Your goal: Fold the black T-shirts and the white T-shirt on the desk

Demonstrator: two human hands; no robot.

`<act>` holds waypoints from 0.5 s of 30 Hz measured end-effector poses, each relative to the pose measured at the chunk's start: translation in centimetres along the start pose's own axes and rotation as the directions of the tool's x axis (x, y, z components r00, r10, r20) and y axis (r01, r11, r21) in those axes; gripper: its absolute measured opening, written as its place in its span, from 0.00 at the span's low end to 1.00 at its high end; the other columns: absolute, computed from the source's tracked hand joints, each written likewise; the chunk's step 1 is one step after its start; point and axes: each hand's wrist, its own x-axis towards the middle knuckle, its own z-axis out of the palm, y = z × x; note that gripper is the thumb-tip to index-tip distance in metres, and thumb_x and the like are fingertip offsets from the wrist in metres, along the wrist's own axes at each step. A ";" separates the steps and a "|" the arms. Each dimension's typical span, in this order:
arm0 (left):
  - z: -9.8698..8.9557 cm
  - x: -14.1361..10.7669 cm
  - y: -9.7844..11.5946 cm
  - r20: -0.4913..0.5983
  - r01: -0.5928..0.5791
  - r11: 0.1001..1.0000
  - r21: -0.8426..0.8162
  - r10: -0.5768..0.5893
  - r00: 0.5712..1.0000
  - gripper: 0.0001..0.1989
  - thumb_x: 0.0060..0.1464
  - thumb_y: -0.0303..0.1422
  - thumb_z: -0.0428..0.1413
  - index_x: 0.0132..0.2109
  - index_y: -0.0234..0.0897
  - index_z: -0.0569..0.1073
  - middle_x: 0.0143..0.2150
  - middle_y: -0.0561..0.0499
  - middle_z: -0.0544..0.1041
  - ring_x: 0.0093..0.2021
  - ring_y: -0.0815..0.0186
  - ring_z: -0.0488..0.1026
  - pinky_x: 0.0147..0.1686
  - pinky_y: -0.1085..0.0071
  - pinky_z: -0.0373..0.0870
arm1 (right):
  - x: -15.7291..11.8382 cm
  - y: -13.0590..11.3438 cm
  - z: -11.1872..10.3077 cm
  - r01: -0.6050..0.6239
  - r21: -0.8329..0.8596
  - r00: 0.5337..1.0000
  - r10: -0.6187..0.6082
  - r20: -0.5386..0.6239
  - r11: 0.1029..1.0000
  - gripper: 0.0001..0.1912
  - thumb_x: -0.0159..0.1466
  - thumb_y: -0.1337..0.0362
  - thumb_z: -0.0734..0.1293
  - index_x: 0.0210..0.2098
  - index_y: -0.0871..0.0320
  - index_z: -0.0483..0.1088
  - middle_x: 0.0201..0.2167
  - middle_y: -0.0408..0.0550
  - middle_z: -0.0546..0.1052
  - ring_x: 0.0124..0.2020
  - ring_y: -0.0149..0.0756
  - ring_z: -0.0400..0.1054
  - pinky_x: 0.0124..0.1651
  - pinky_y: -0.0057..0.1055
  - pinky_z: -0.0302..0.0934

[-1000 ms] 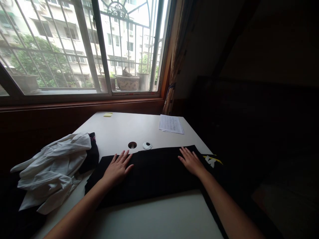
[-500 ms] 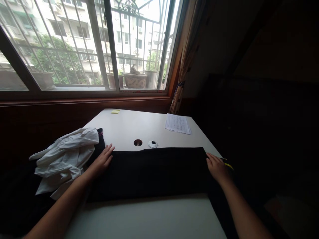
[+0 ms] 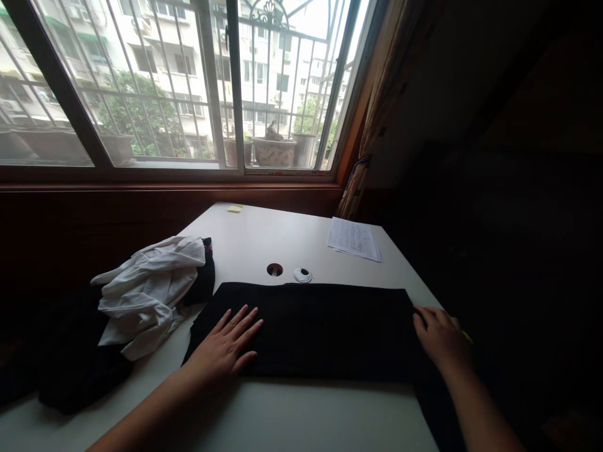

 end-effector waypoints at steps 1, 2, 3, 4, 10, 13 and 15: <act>0.1 -0.5 -0.4 -0.002 0.015 1.000 0.013 -0.015 1.000 0.34 0.69 0.50 0.45 0.74 0.50 0.42 0.75 0.52 0.50 0.74 0.54 0.49 0.71 0.52 0.46 | 0.0 -0.1 -0.2 -0.016 -0.020 1.000 0.016 -0.004 1.000 0.23 0.69 0.58 0.55 0.51 0.58 0.76 0.51 0.55 0.75 0.48 0.51 0.67 0.52 0.45 0.62; 0.1 -0.9 -0.9 -0.003 0.031 0.999 0.023 -0.031 1.000 0.34 0.69 0.50 0.45 0.74 0.51 0.42 0.76 0.52 0.49 0.74 0.55 0.49 0.71 0.54 0.45 | -0.1 -0.1 -0.3 -0.031 -0.038 1.000 0.030 -0.008 0.999 0.23 0.69 0.57 0.55 0.50 0.58 0.76 0.50 0.55 0.75 0.47 0.51 0.66 0.50 0.45 0.63; 0.1 -1.4 -1.4 -0.003 0.052 0.998 0.031 -0.052 0.999 0.34 0.69 0.50 0.45 0.74 0.51 0.42 0.76 0.52 0.49 0.74 0.55 0.49 0.71 0.54 0.45 | -0.1 -0.2 -0.4 -0.044 -0.054 0.999 0.043 -0.013 0.998 0.23 0.69 0.57 0.55 0.50 0.57 0.77 0.50 0.55 0.75 0.47 0.52 0.66 0.49 0.45 0.63; 0.0 -1.9 -2.0 -0.001 0.075 0.996 0.039 -0.075 0.997 0.34 0.69 0.50 0.45 0.74 0.51 0.42 0.76 0.52 0.49 0.74 0.56 0.50 0.71 0.55 0.45 | -0.1 -0.2 -0.5 -0.054 -0.068 0.998 0.053 -0.017 0.996 0.23 0.69 0.56 0.55 0.49 0.57 0.77 0.49 0.56 0.75 0.46 0.53 0.66 0.47 0.45 0.63; 0.3 -5.7 -4.6 -0.011 0.241 0.969 0.046 -0.241 0.970 0.34 0.69 0.48 0.46 0.74 0.51 0.42 0.76 0.53 0.49 0.74 0.56 0.51 0.70 0.55 0.49 | -0.2 0.2 0.1 -0.063 -0.124 0.998 0.062 -0.007 0.990 0.22 0.69 0.56 0.55 0.47 0.61 0.76 0.41 0.58 0.74 0.42 0.52 0.69 0.43 0.43 0.63; 0.7 -7.4 -5.2 -0.061 0.328 0.944 0.041 -0.325 0.944 0.33 0.69 0.46 0.47 0.74 0.50 0.42 0.75 0.52 0.50 0.74 0.56 0.51 0.69 0.55 0.54 | -0.2 0.3 0.2 -0.057 -0.125 0.998 0.056 -0.008 0.991 0.22 0.69 0.56 0.55 0.47 0.62 0.75 0.41 0.58 0.74 0.41 0.51 0.69 0.43 0.42 0.63; 0.8 -8.0 -5.3 -0.087 0.361 0.932 0.033 -0.357 0.930 0.33 0.69 0.44 0.47 0.74 0.50 0.43 0.75 0.51 0.51 0.73 0.55 0.53 0.68 0.55 0.56 | -0.2 0.3 0.2 -0.063 -0.126 0.998 0.063 -0.002 0.990 0.22 0.69 0.56 0.55 0.47 0.61 0.74 0.41 0.58 0.74 0.41 0.50 0.70 0.43 0.42 0.63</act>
